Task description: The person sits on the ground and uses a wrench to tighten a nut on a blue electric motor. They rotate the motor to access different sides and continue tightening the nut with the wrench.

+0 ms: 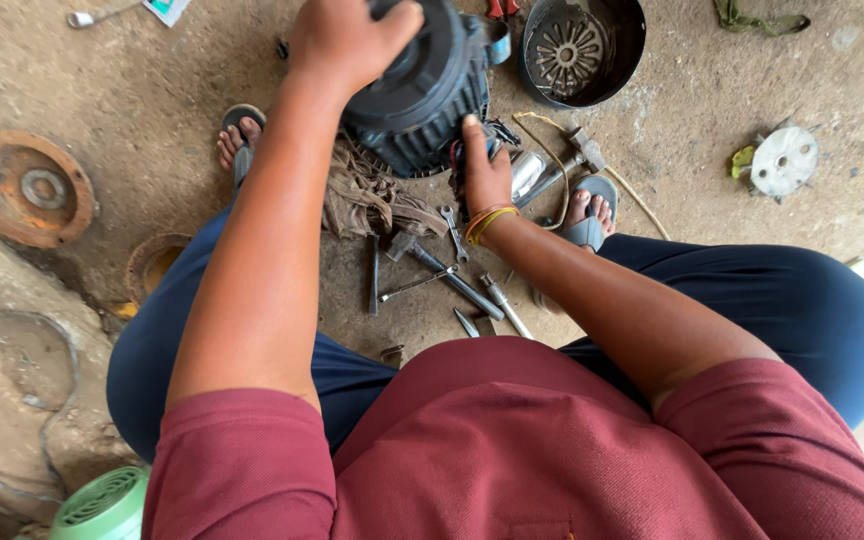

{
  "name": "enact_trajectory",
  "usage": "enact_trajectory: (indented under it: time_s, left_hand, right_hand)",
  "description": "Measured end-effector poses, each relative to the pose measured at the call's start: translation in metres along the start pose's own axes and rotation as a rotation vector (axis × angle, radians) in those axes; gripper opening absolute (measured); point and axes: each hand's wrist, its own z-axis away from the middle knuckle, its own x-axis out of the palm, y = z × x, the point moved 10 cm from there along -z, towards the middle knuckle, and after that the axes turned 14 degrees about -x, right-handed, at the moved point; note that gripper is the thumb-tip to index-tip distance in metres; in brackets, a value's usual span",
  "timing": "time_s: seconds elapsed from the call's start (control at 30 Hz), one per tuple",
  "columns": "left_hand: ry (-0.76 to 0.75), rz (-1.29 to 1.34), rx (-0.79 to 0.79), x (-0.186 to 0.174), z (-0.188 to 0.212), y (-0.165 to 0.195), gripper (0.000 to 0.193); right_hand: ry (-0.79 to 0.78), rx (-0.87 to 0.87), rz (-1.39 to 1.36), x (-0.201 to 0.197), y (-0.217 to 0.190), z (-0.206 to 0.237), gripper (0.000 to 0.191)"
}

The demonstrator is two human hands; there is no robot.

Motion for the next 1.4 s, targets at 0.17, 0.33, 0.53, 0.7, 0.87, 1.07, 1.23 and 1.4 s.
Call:
enact_trajectory:
  time_s: [0.17, 0.33, 0.53, 0.7, 0.87, 1.07, 1.23, 1.4]
  left_hand:
    - [0.063, 0.104, 0.136, -0.024, 0.032, -0.014, 0.039]
    - [0.213, 0.069, -0.094, -0.017, 0.055, -0.033, 0.032]
    - [0.438, 0.074, -0.306, -0.017, 0.099, -0.023, 0.037]
    - [0.383, 0.047, -0.339, -0.006, 0.103, 0.002, 0.039]
    - [0.372, -0.017, -0.441, 0.002, 0.109, 0.009, 0.043]
    - [0.388, -0.033, -0.402, 0.002, 0.135, 0.025, 0.049]
    - [0.265, 0.04, -0.524, 0.029, 0.153, 0.037, 0.058]
    - [0.238, -0.044, -0.428, 0.044, 0.143, 0.073, 0.056]
  right_hand:
    - [0.023, -0.237, 0.37, -0.007, -0.025, -0.001, 0.107]
    - [-0.074, -0.228, 0.42, -0.015, -0.051, -0.033, 0.114]
    - [-0.336, -0.417, 0.44, -0.004, -0.085, -0.073, 0.101]
    - [-0.374, -0.413, 0.407, -0.013, -0.081, -0.083, 0.095]
    - [-0.437, -0.369, 0.404, -0.013, -0.076, -0.092, 0.102]
    - [-0.464, -0.396, 0.525, -0.014, -0.074, -0.102, 0.115]
    - [-0.482, -0.401, 0.55, -0.024, -0.07, -0.111, 0.114]
    - [-0.436, -0.297, 0.436, -0.036, -0.063, -0.122, 0.116]
